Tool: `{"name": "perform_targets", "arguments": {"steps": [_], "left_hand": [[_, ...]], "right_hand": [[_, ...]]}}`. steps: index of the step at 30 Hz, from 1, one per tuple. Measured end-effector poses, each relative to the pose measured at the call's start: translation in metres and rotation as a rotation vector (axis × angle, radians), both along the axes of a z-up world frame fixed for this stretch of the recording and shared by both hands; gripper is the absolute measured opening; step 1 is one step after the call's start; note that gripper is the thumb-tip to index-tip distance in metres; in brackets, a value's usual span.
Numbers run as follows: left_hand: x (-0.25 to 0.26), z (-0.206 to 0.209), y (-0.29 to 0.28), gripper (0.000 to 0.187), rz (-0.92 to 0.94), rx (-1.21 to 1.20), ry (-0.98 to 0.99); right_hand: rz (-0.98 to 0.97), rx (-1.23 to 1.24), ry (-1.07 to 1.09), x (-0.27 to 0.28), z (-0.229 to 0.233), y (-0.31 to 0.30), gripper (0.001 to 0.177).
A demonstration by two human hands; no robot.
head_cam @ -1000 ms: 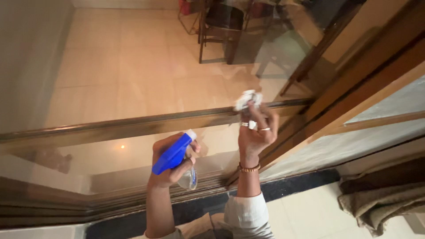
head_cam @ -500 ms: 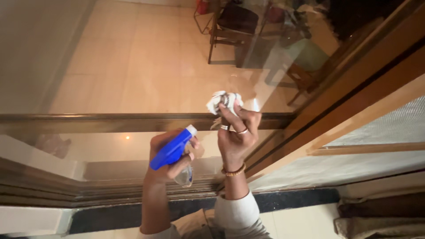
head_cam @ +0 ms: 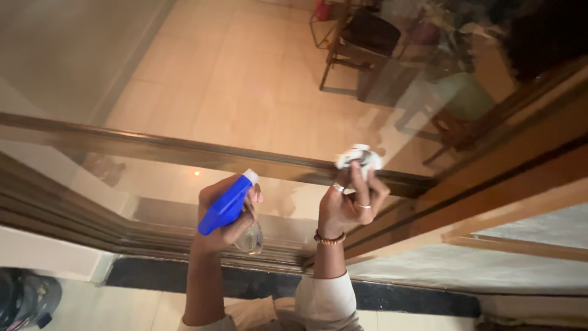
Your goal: The person wipes a glass sliding door frame and pane using a cloth while holding a spray bottle in their other hand.
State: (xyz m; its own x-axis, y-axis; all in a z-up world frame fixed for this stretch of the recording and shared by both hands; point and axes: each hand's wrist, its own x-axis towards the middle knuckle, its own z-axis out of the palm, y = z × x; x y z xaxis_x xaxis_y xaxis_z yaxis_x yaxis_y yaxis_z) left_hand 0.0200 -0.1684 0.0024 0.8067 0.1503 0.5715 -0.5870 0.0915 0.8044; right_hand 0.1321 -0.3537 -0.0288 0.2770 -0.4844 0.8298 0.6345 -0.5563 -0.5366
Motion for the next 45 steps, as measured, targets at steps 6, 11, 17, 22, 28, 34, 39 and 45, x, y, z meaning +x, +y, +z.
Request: {"name": "perform_targets", "arguments": {"steps": [6,11,17,22,28,34,39,45], "left_hand": [[-0.012,0.003,0.031,0.03,-0.049,-0.005,-0.006],[-0.017,-0.006,0.066,0.026,-0.031,-0.022,0.176],[-0.012,-0.009,0.107,0.028,-0.107,-0.073,0.13],[-0.013,-0.004,0.138,0.023,-0.139,-0.026,0.118],[-0.016,-0.002,0.172,0.019,-0.161,-0.105,0.149],[-0.019,-0.006,0.204,0.017,-0.201,-0.172,0.143],[-0.021,-0.01,0.224,0.016,-0.202,-0.17,0.143],[-0.017,-0.013,0.233,0.017,-0.239,-0.206,0.186]], "right_hand": [[0.071,0.041,-0.03,-0.002,-0.006,0.028,0.025],[0.063,0.148,-0.069,-0.014,0.007,0.05,0.032],[-0.067,0.209,0.036,-0.026,0.03,0.085,0.029],[0.005,0.115,-0.038,-0.039,0.034,0.147,0.029],[0.188,-0.27,0.0,-0.073,0.026,0.239,0.025],[0.058,-0.169,-0.07,-0.071,0.025,0.254,0.028],[0.019,0.388,-0.009,-0.058,0.032,0.245,0.03],[0.054,0.171,-0.058,-0.065,0.03,0.269,0.027]]}}
